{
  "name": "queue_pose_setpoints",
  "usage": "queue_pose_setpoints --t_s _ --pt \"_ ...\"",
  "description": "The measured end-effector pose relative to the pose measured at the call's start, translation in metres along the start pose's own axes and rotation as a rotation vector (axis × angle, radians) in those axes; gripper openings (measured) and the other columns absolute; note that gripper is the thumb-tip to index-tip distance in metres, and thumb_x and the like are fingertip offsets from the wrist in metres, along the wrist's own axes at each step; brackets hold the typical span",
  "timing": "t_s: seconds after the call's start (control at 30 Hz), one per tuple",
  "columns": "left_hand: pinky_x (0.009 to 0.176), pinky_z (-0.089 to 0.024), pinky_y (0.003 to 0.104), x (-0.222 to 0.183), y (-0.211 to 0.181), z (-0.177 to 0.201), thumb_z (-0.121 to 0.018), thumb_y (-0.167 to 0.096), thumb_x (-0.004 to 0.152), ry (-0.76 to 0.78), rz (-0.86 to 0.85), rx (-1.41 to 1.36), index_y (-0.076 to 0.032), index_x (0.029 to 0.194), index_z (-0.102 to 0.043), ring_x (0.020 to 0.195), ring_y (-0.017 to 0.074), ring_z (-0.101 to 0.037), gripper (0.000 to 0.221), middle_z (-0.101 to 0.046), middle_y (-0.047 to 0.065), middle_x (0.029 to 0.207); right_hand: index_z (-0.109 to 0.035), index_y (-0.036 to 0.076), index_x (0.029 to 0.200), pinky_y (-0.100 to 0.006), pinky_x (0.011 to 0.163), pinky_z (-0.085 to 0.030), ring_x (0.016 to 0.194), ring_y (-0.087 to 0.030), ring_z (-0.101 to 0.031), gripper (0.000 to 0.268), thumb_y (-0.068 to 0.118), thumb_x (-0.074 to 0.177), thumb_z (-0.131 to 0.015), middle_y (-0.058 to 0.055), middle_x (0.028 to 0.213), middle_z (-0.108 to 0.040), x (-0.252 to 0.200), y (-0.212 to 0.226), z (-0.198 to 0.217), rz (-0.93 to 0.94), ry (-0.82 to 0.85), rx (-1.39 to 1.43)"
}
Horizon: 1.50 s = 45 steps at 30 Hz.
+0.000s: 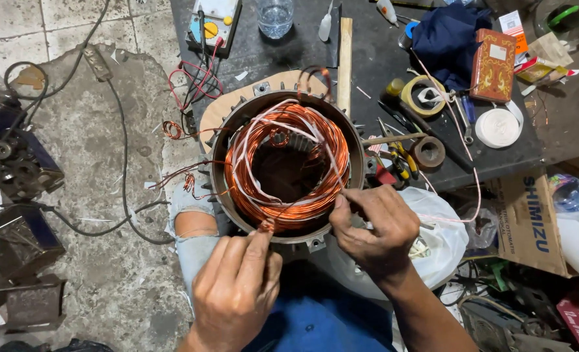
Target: Repairing an electric motor by manually arranging and securing copper windings within the stator slots.
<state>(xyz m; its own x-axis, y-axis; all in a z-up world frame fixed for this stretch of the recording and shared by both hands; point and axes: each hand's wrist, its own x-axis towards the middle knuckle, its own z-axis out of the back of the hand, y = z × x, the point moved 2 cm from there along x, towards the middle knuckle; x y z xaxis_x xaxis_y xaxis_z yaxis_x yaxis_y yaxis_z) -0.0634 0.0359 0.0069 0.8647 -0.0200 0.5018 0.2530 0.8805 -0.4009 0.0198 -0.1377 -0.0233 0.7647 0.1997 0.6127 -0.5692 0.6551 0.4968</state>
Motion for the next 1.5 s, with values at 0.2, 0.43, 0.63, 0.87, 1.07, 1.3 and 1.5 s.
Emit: queue_pose_setpoints --t_s 0.2,0.43,0.63,0.87,1.07,1.3,1.5 --pt "0.053 -0.050 0.023 -0.028 0.014 -0.003 -0.075 0.009 0.074 0.016 -0.055 -0.116 0.011 0.115 -0.068 0.063 0.0131 -0.056 0.042 -0.070 0.014 0.088 -0.071 -0.005 0.093 -0.032 0.062 -0.047 0.067 -0.021 -0.057 0.016 -0.004 0.080 -0.081 -0.011 0.079 -0.067 0.004 -0.011 0.003 -0.043 0.038 0.016" --pt "0.061 -0.054 0.029 -0.026 0.019 0.015 -0.073 0.004 0.083 0.103 -0.431 -0.117 0.005 0.107 -0.074 0.066 0.0182 -0.058 0.025 -0.071 0.025 0.108 -0.074 0.001 0.117 -0.038 0.088 -0.057 0.100 -0.027 -0.063 0.045 0.008 0.073 -0.082 -0.013 0.111 -0.071 0.000 -0.003 0.011 0.295 0.290 0.011" --pt "0.059 -0.052 0.022 -0.025 0.022 0.017 -0.079 -0.003 0.088 -0.005 -0.550 -0.161 -0.007 0.099 -0.075 0.070 0.0129 -0.063 0.013 -0.074 0.017 0.104 -0.079 0.000 0.102 -0.039 0.080 -0.060 0.095 -0.028 -0.070 0.019 0.009 0.086 -0.083 -0.012 0.101 -0.077 -0.003 0.018 0.006 0.317 0.221 -0.159" --pt "0.069 -0.059 0.030 -0.042 0.060 0.004 -0.073 -0.011 0.085 -0.248 0.031 -0.384 0.000 0.097 -0.066 0.075 0.0209 -0.070 0.017 -0.074 0.011 0.085 -0.077 -0.010 0.102 -0.032 0.067 -0.053 0.075 -0.024 -0.065 0.019 -0.010 0.083 -0.075 -0.017 0.092 -0.078 -0.007 0.042 -0.002 0.165 0.113 -0.135" --pt "0.071 -0.054 0.028 -0.028 0.080 0.000 -0.071 0.000 0.086 -0.167 0.491 -0.429 0.006 0.110 -0.071 0.078 0.0182 -0.065 0.026 -0.074 0.013 0.095 -0.077 -0.011 0.107 -0.030 0.064 -0.051 0.072 -0.023 -0.064 0.024 -0.011 0.083 -0.076 -0.019 0.092 -0.078 -0.014 0.059 -0.007 0.160 0.095 -0.176" --pt "0.076 -0.051 0.024 -0.020 0.086 -0.014 -0.071 -0.005 0.089 -0.130 0.637 -0.758 0.007 0.124 -0.067 0.086 0.0133 -0.059 0.037 -0.064 0.008 0.100 -0.077 -0.006 0.096 -0.029 0.066 -0.056 0.075 -0.023 -0.070 0.010 -0.005 0.086 -0.077 -0.016 0.089 -0.079 -0.024 0.071 -0.010 0.181 0.129 -0.181" --pt "0.054 -0.041 0.018 -0.034 0.091 -0.022 -0.071 -0.012 0.092 -0.249 0.707 -0.682 0.001 0.110 -0.070 0.065 0.0076 -0.050 0.022 -0.064 0.007 0.089 -0.074 -0.007 0.107 -0.030 0.069 -0.062 0.084 -0.027 -0.076 0.027 0.001 0.082 -0.071 -0.019 0.099 -0.080 -0.028 0.081 -0.004 0.163 0.172 -0.094"
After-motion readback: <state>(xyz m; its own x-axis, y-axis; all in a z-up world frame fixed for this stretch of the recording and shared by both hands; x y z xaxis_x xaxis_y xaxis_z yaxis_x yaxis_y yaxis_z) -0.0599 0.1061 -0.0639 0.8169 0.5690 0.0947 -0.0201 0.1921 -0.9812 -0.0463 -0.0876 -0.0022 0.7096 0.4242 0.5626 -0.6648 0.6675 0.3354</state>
